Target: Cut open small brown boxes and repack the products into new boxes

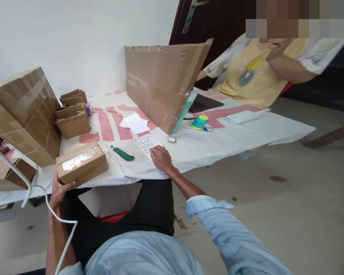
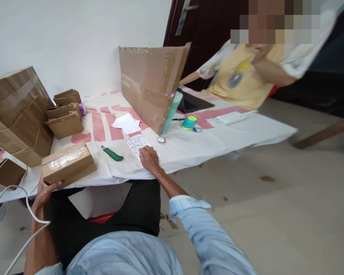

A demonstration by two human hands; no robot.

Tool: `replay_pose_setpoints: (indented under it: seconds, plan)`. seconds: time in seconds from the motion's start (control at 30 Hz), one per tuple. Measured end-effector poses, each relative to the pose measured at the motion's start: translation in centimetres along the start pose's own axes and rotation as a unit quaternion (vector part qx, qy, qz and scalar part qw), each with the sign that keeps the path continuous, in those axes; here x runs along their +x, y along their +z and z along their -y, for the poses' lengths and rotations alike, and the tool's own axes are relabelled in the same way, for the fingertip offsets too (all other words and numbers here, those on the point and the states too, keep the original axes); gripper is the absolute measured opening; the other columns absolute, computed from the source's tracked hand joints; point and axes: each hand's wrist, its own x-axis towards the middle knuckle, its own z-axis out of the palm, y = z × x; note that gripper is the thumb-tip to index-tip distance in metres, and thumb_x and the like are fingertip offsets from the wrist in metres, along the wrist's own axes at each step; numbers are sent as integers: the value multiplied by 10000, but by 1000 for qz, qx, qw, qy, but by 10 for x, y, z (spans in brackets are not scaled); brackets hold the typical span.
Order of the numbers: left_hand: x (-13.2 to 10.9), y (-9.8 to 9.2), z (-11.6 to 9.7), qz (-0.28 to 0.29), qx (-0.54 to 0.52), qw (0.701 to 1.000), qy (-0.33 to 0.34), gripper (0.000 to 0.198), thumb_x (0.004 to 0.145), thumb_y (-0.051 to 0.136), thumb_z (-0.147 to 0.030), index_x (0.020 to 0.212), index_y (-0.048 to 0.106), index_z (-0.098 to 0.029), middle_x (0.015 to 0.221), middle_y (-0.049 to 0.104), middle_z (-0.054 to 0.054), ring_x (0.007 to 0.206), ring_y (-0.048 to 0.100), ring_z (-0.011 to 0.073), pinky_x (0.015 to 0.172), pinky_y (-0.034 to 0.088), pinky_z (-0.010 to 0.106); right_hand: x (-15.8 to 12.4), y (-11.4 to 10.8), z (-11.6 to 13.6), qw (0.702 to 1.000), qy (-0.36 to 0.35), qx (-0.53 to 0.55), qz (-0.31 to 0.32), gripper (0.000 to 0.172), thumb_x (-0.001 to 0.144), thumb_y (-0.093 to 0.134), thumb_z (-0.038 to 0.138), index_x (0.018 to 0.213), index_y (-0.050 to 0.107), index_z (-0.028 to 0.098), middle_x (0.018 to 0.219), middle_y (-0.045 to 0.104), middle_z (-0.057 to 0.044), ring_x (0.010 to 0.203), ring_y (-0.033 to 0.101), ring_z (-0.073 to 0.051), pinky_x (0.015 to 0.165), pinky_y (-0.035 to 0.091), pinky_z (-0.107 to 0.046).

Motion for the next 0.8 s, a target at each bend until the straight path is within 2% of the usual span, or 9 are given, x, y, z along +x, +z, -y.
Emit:
replay_pose_setpoints:
  seconds: [0.2, 0.33, 0.57, 0.67, 0.73, 0.8]
  plan:
    - [1, -7, 3, 3, 1, 1000, 1, 1158, 520, 1010, -382, 1548, 505, -216, 1507, 640, 146, 1421, 576, 400, 1168, 519, 483, -2, 5, -5, 1000, -13, 16, -14, 307, 989, 484, 198, 1147, 745, 170, 1163, 735, -162, 1090, 605, -311, 968, 469, -414]
    - [8, -10, 4, 21, -11, 999, 37, 1230, 542, 1013, -405, 1617, 438, -246, 1655, 509, 154, 1524, 482, 417, 1174, 522, 463, -2, 8, -8, 998, -21, 40, -39, 305, 963, 490, 212, 1120, 749, 174, 1106, 745, -164, 1055, 626, -315, 964, 498, -433]
    - [3, -4, 9, 31, -3, 997, 71, 1323, 546, 1031, -474, 1668, 368, -247, 1689, 468, 181, 1566, 434, 444, 1211, 492, 516, -5, 2, -8, 991, -40, 90, -95, 280, 951, 486, 248, 1061, 739, 198, 1034, 727, -158, 1028, 658, -315, 944, 544, -440]
    - [-7, -4, 9, 47, -7, 995, 84, 1331, 540, 1042, -470, 1666, 372, -243, 1705, 449, 177, 1592, 394, 444, 1255, 450, 511, -3, -10, 8, 980, -56, 125, -147, 256, 959, 503, 270, 1033, 742, 211, 1026, 725, -159, 1036, 660, -325, 972, 551, -476]
    - [-12, -3, 8, 63, -8, 994, 86, 1324, 549, 1043, -455, 1666, 366, -241, 1711, 440, 176, 1602, 378, 441, 1265, 437, 508, 1, -21, 31, 969, -69, 170, -167, 244, 974, 516, 297, 1017, 745, 226, 1025, 730, -148, 1034, 669, -318, 983, 558, -487]
    - [-14, -2, 7, 77, -11, 994, 82, 1316, 567, 1037, -446, 1668, 345, -249, 1720, 421, 178, 1608, 367, 438, 1260, 437, 521, 4, -32, 61, 956, -82, 232, -157, 246, 993, 528, 342, 1020, 750, 240, 1026, 735, -129, 1006, 683, -301, 936, 585, -471]
